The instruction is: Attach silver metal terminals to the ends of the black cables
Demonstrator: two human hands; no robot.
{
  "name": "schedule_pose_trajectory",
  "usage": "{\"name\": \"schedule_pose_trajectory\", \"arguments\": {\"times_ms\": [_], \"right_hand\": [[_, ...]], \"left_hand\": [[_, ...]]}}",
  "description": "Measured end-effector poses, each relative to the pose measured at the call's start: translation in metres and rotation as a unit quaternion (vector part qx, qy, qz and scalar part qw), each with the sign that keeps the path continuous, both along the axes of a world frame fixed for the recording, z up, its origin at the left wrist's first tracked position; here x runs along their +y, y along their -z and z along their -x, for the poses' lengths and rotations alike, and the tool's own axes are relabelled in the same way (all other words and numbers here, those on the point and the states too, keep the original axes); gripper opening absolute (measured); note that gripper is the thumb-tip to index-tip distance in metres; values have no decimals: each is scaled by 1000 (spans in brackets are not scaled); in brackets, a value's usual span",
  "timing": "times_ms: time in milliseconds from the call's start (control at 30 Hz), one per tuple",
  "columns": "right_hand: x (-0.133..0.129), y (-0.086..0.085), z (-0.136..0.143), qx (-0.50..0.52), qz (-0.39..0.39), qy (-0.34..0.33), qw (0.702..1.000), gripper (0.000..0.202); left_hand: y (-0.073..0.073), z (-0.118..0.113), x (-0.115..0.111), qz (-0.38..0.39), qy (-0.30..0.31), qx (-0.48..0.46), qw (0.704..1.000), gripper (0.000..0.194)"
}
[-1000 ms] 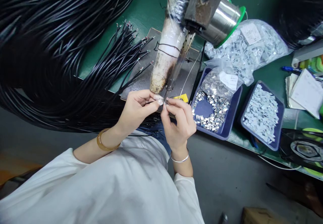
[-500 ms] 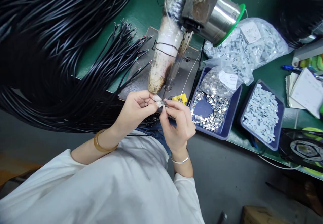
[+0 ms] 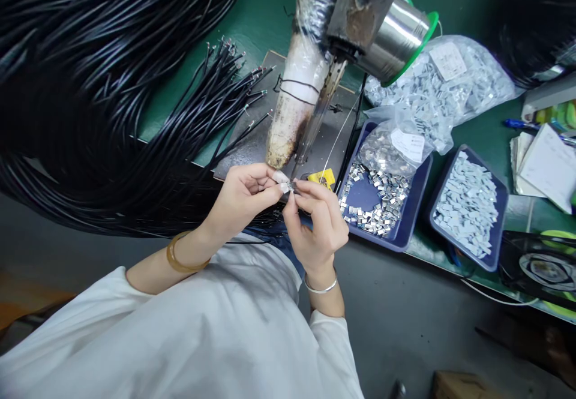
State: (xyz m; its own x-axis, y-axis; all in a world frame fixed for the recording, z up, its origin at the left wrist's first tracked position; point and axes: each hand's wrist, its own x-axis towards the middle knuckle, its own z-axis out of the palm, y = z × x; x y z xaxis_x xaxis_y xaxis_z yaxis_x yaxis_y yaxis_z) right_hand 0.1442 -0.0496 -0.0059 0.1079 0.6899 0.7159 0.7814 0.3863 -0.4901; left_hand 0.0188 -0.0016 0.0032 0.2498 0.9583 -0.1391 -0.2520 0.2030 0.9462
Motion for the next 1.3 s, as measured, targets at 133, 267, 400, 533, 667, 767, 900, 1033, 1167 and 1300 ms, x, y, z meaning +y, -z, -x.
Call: {"name": "schedule_pose_trajectory", "arguments": {"times_ms": [133,267,400,533,667,767,900,1033,1167,1300], "right_hand": [[-2,3,-1,-5,-15,0,1000,20],[-5,-1,-3,91,70,1,993,11],[-13,-11,-2,186,122,-16,975,5],[-18,-11,0,164,56,-27,985,10],[-16,-6,-4,187,-45,34,981,6],[-14,-5,-8,198,-104,50,973,13],[-14,-1,-5,160,-39,47,985,19],[-11,5,-1,79,33,7,996,12],[-5,8,0,48,22,-4,999,13],[0,7,1,72,21,-1,997,13]], "left_hand": [[1,2,-2,10,20,-14,1000,6],[-2,5,-5,23,41,-34,998,9],[-5,9,-10,34,88,-47,994,10],[-3,10,-11,20,68,-50,996,12],[-1,10,-11,4,51,-41,998,6],[-1,11,-9,-7,49,-36,998,5],[-1,9,-8,-18,48,-28,998,7],[2,6,-8,-34,41,-8,999,9],[6,4,-7,-54,26,29,998,9],[9,2,-8,-79,15,61,995,10]]}}
